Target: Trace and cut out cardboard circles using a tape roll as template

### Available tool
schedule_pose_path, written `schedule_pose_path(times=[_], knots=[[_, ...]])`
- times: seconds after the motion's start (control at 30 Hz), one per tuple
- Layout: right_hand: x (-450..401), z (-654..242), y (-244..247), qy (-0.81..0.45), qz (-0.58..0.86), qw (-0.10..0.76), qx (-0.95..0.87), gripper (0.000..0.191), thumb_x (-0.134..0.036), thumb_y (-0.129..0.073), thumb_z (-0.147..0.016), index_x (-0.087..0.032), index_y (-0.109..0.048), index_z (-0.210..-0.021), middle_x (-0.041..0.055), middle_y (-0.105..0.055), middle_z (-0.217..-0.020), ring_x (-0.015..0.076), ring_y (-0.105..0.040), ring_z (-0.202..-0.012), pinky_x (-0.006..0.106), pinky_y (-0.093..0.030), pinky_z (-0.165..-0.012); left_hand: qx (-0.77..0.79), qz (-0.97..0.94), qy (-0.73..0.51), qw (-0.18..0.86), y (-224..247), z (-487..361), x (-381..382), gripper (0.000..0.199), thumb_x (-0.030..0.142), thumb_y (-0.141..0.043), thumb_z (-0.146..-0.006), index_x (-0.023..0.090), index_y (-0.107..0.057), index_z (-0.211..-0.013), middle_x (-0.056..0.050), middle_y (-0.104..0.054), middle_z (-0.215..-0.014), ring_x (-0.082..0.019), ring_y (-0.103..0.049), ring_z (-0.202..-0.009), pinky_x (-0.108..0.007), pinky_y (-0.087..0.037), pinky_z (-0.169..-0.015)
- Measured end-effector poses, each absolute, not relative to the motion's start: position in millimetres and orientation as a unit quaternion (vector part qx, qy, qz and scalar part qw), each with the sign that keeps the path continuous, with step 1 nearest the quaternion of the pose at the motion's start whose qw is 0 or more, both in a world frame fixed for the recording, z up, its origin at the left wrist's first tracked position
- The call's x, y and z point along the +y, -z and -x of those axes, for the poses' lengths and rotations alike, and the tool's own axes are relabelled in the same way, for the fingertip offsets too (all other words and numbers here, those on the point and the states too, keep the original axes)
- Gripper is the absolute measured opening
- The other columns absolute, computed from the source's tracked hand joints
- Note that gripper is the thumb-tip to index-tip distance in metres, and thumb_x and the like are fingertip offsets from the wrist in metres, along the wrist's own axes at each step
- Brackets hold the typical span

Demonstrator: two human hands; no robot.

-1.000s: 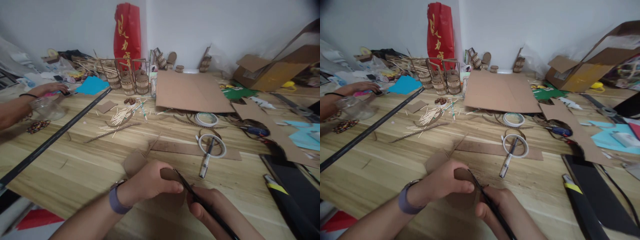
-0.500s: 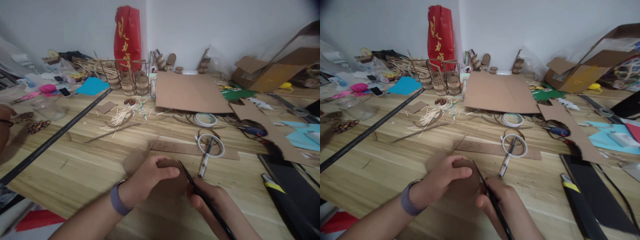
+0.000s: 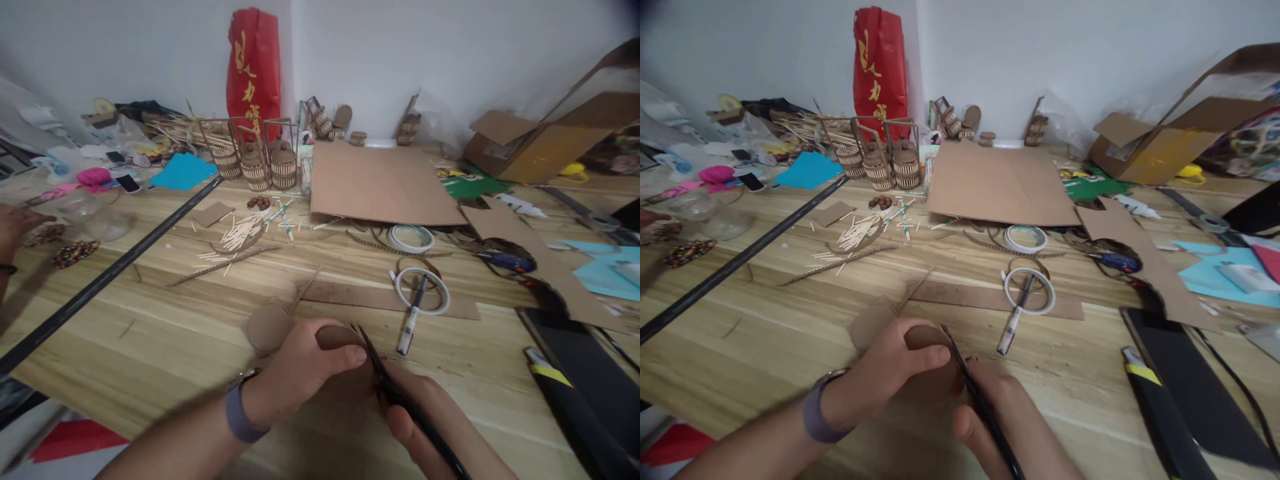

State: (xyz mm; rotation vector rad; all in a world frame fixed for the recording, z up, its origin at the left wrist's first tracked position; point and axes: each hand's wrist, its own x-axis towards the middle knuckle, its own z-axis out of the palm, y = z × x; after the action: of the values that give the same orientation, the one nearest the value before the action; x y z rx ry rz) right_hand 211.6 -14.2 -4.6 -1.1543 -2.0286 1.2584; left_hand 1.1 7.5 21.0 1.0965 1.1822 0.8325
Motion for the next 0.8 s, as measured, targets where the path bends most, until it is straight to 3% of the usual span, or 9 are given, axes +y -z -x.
schedule_pose_path(times=[0.4,0.6,0.8], knots=[[-17.6,-206.2,-12.6,-0.439,0.402,0.256,-0.761,0.080,-0.089,-0.035,-0.087,-0.020,-0.070,-0.104,0.0031,-0.064,-0.067,0.0203,-0.057,-0.058,0.026,-0.047,-0.051,0.510,-0.485,-0.354,0.616,-25.7,-3.0,4.7,0.027,0.040,-0.080,-0.071,0.018,-0.079,-0.087,-0.003,-0.081,-0.089,-0.025,-0.071,-0.090,-0.032,-0.052,-0.080],[-17.1,-205.3,-17.8,-0.398,0.410,0.262,-0.778,0.059,-0.074,-0.052,-0.093,-0.021,-0.069,-0.114,0.0055,-0.071,-0.083,0.0274,-0.067,-0.079,0.032,-0.058,-0.075,0.528,-0.488,-0.357,0.596,-25.7,-3.1,1.4,0.033,0.043,-0.084,-0.071,0.021,-0.079,-0.094,-0.002,-0.082,-0.096,-0.026,-0.071,-0.096,-0.032,-0.052,-0.083],[-18.5,-207.3,-18.8,-0.380,0.425,0.253,-0.782,0.039,-0.060,-0.065,-0.091,-0.023,-0.071,-0.101,0.0022,-0.067,-0.072,0.0269,-0.066,-0.077,0.030,-0.057,-0.072,0.506,-0.511,-0.351,0.601,-27.0,-1.0,0.9,0.029,0.045,-0.082,-0.074,0.019,-0.078,-0.086,-0.001,-0.078,-0.085,-0.022,-0.068,-0.085,-0.028,-0.050,-0.074]])
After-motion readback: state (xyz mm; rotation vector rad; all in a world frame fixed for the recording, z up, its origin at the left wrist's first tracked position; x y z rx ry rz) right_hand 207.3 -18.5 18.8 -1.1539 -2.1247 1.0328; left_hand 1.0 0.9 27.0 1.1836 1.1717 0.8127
